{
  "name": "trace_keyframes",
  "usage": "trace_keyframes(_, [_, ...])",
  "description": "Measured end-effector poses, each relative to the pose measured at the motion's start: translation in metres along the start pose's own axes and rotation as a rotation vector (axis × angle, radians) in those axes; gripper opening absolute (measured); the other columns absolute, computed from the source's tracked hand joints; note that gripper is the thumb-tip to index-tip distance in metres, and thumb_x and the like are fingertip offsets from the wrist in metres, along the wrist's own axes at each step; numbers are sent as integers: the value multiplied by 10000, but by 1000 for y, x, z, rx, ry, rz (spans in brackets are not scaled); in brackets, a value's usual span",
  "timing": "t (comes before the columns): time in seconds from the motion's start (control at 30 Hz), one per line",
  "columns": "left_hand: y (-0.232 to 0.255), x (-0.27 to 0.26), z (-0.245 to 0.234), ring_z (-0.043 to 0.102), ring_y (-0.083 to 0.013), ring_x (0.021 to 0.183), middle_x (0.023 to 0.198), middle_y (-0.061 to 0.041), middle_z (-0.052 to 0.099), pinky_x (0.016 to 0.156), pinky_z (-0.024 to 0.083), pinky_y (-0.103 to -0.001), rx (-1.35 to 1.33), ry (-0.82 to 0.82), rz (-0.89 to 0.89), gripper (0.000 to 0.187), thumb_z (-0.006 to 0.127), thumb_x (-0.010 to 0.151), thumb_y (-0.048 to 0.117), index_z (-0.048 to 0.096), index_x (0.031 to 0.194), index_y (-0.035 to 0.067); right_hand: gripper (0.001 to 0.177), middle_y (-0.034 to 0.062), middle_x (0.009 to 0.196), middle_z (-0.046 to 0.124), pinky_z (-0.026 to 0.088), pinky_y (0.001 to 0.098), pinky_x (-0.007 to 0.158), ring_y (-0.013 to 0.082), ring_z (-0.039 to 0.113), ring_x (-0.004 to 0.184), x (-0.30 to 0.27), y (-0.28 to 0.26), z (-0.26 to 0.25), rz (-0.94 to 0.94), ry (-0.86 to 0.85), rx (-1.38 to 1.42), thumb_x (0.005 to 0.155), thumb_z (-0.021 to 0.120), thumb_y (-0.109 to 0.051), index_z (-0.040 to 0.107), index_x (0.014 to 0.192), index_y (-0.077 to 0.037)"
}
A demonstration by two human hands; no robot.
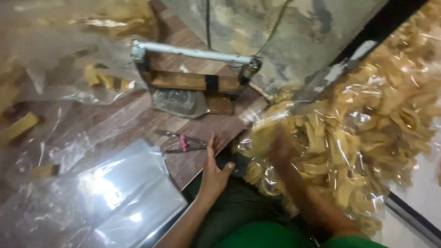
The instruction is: A person is manually packaging small food items by picking them up from a pile and placing them into individual plastic bags.
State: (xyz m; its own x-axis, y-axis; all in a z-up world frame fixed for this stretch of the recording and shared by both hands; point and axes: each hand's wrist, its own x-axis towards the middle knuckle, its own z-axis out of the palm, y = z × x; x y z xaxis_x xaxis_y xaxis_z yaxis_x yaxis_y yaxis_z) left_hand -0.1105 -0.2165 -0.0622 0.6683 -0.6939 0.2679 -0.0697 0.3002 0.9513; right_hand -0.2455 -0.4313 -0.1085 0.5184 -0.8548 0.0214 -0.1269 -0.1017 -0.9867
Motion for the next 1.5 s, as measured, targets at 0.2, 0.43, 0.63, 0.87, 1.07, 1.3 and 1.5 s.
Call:
trace_keyframes(0.2, [4, 4, 16, 323, -416, 1469, 1589, -250, 336, 1197, 239, -554, 73, -143, -66, 844, 642, 878, 238, 247, 1601, 52, 281, 36, 786, 178, 236, 318, 633, 188, 271, 638, 43, -17, -104, -122, 227, -137, 1054, 409, -326, 400, 851, -133])
trace_keyframes(0.43, [20, 1, 7, 337, -471, 1439, 1518, -233, 410, 1172, 240, -591, 204, -170, -31, 603, 563, 948, 224, 429, 1496, 9, 753, 302, 1674, 257, 83, 829, 1083, 598, 220, 1486, 51, -31, -112, -326, 428, -1259, 853, 761, -378, 532, 1548, -203])
trace_keyframes(0.63, [10, -7, -21, 366, -414, 1438, 1524, -204, 422, 1164, 279, -559, 315, -83, 7, 551, 539, 942, 331, 521, 1426, 67, 567, 128, 1710, 181, 283, 765, 1017, 411, 113, 1520, 119, 14, -191, -154, 484, -1250, 1031, 597, -367, 485, 1586, -340])
trace_keyframes(0.87, [11, -17, -63, 403, -323, 1452, 1540, -136, 451, 1160, 310, -516, 374, 45, 11, 524, 548, 970, 495, 589, 1370, 160, 375, 134, 1612, 450, -79, 774, 1053, 388, 554, 1325, 132, -2, -165, -376, 618, -1249, 1074, 665, -429, 710, 1385, -225])
trace_keyframes(1.07, [22, -26, -129, 516, -474, 1320, 1370, -233, 577, 1083, 399, -570, 569, 242, 67, 366, 703, 929, 139, 661, 1288, 80, 373, -93, 700, 489, 422, 283, 749, 89, 482, 657, 203, 237, 79, -63, -695, 1313, 1111, 515, -362, 558, 762, -235])
trace_keyframes(1.3, [57, -35, -197, 568, -427, 1279, 1354, -191, 611, 1078, 401, -546, 850, 453, -176, 293, 577, 998, 99, 673, 1275, 100, 327, -53, 1209, 631, 344, 489, 1052, 178, 554, 1220, -27, -26, 295, -1110, -527, -788, 893, 700, -299, 704, 1220, -301])
trace_keyframes(1.5, [39, -28, -230, 496, -364, 1378, 1409, -142, 577, 1126, 349, -502, 954, 461, -314, 308, 595, 1013, 169, 658, 1313, 143, 74, -61, 947, 551, 294, 517, 985, 197, 543, 1040, -8, -48, 354, -907, -602, -981, 864, 682, -335, 611, 845, -333])
